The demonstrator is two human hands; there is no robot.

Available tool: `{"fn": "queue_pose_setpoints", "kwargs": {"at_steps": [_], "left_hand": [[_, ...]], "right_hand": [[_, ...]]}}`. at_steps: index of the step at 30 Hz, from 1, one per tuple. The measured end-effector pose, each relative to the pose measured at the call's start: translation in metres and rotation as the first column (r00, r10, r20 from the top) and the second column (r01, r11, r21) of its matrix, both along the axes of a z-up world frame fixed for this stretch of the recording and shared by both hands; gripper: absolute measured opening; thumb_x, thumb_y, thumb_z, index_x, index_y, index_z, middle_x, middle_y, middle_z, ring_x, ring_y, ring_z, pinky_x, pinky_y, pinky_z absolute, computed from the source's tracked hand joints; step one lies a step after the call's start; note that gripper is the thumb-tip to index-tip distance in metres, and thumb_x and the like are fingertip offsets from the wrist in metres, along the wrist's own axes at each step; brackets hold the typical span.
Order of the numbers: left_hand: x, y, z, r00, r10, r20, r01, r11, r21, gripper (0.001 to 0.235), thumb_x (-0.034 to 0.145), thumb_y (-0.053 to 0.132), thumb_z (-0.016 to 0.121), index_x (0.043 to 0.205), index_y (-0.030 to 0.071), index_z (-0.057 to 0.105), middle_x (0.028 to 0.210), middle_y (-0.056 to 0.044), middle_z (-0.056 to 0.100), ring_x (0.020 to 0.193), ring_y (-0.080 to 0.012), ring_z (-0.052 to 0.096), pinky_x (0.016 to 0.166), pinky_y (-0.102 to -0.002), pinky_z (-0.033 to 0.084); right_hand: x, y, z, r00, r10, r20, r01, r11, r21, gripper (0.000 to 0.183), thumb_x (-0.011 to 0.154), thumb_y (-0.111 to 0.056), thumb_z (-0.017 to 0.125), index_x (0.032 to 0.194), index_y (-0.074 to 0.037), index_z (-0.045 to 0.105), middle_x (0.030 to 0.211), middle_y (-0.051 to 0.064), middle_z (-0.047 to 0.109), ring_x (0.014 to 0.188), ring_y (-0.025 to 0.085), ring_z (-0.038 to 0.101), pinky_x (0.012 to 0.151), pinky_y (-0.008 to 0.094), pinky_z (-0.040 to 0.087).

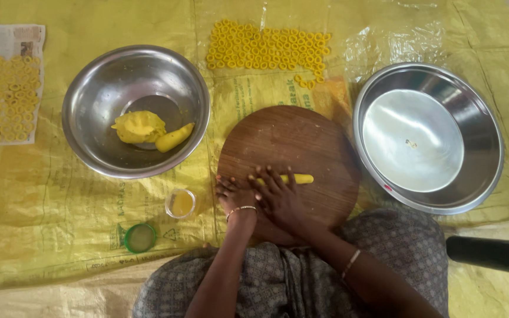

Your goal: The person rolls a piece of yellow dough into a long, thin rope on a wooden board. They repeatedly roll, fold, and lengthen the dough, occasionally adding small pieces from a nearby bowl.

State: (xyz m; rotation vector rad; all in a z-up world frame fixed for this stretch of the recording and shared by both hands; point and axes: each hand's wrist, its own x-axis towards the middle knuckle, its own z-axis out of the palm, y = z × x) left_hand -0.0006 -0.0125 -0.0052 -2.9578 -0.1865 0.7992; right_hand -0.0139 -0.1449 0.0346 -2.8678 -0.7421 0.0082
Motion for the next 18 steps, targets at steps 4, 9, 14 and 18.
{"fn": "queue_pose_setpoints", "kwargs": {"at_steps": [4,9,14,18], "left_hand": [[0.003,0.005,0.025,0.977,0.195,-0.087,-0.211,0.941,-0.266,0.110,0.094,0.066,0.061,0.158,-0.008,0.013,0.161,-0.036,-0.001,0.150,-0.0500,0.018,0.117,-0.052,0.034],[0.005,0.007,0.004,0.987,-0.064,-0.149,0.075,0.995,0.069,0.097,0.096,0.037,0.070,0.161,-0.009,0.016,0.165,-0.041,0.001,0.149,-0.0500,0.023,0.113,-0.048,0.038],[0.003,0.001,-0.026,0.998,0.051,0.038,-0.053,0.996,0.068,0.084,0.100,0.038,0.060,0.160,-0.006,0.020,0.164,-0.038,0.006,0.147,-0.0502,0.029,0.111,-0.051,0.039],[0.000,-0.005,-0.024,0.998,0.064,-0.003,-0.064,0.998,0.003,0.085,0.099,0.041,0.058,0.158,-0.008,0.021,0.163,-0.039,0.007,0.147,-0.0521,0.028,0.113,-0.055,0.037]], "right_hand": [[-0.001,-0.016,0.015,0.978,-0.058,-0.198,0.123,0.935,0.333,0.070,0.081,-0.017,0.075,0.148,-0.022,0.057,0.127,0.010,0.059,0.120,0.026,0.055,0.108,0.051,0.045],[0.033,-0.071,0.013,0.768,-0.239,-0.594,0.618,0.521,0.589,0.041,0.106,-0.014,0.058,0.146,-0.023,0.064,0.136,0.006,0.072,0.101,0.028,0.064,0.089,0.053,0.055],[-0.008,-0.105,-0.008,0.681,0.011,-0.732,0.732,0.042,0.681,0.051,0.102,-0.021,0.056,0.150,-0.003,0.055,0.149,0.024,0.053,0.132,0.037,0.049,0.116,0.053,0.040],[-0.017,-0.083,-0.017,0.991,-0.120,0.054,0.111,0.982,0.154,0.063,0.104,-0.034,0.047,0.154,0.003,0.038,0.166,0.023,0.030,0.156,0.042,0.017,0.124,0.060,0.018]]}}
